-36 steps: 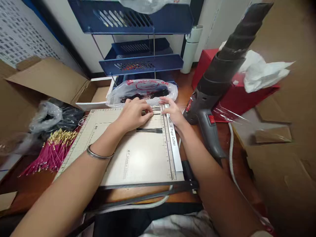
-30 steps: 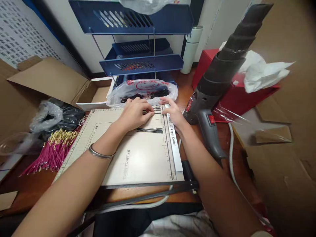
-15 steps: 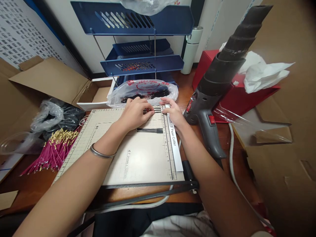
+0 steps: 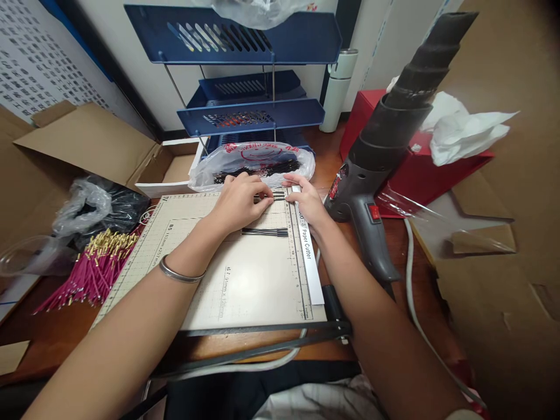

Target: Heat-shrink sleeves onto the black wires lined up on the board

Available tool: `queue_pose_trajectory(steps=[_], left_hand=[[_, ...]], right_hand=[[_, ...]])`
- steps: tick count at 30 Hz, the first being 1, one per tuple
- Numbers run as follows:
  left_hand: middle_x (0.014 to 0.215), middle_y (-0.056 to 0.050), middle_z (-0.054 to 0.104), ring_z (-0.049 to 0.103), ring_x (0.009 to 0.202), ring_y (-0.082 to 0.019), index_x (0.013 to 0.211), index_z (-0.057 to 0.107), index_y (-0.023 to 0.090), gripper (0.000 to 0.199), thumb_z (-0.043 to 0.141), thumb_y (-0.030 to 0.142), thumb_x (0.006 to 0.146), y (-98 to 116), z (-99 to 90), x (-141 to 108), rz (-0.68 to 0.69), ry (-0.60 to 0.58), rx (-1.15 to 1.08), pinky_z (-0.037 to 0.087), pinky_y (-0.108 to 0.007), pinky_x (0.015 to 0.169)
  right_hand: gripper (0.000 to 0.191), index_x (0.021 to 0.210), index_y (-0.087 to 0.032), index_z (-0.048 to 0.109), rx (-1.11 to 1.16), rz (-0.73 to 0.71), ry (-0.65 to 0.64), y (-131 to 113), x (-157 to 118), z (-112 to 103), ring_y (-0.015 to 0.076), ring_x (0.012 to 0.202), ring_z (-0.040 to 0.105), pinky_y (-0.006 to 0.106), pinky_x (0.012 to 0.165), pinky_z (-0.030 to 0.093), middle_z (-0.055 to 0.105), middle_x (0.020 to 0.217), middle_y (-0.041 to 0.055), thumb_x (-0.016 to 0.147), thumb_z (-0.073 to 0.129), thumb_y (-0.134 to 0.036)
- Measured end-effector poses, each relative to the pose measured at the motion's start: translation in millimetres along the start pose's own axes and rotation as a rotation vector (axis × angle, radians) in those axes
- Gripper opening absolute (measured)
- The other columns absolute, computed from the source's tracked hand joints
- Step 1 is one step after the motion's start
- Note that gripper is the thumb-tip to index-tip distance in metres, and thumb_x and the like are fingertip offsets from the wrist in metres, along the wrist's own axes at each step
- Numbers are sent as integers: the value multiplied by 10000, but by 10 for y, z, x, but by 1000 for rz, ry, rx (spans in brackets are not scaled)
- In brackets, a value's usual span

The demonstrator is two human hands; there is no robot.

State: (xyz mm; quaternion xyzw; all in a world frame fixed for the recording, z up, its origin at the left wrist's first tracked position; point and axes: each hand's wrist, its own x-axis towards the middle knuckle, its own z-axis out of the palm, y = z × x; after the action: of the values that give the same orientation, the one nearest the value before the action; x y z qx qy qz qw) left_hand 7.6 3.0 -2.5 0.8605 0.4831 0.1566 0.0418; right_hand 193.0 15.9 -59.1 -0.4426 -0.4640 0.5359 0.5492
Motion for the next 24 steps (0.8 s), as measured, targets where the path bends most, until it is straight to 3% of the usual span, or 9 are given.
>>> queue_pose_trajectory(steps=[13, 24], left_hand=[[993, -89, 731, 586, 1027, -297, 966, 807, 223, 223, 627, 352, 990, -25, 9, 3, 9, 6, -6, 361, -454, 914], [994, -87, 730, 578, 1004, -290, 962, 807, 222, 222, 624, 345, 986, -23, 10, 6, 10, 3, -1, 362, -453, 915]], right_hand=[[587, 1135, -241, 641, 7, -10, -26, 45, -17, -8, 298, 1311, 608, 494, 1219, 434, 682, 1272, 77, 549, 674, -241], [567, 1091, -232, 668, -18, 9, 4, -1, -7, 2, 300, 1292, 604, 482, 1202, 446, 709, 1196, 70, 528, 613, -195]])
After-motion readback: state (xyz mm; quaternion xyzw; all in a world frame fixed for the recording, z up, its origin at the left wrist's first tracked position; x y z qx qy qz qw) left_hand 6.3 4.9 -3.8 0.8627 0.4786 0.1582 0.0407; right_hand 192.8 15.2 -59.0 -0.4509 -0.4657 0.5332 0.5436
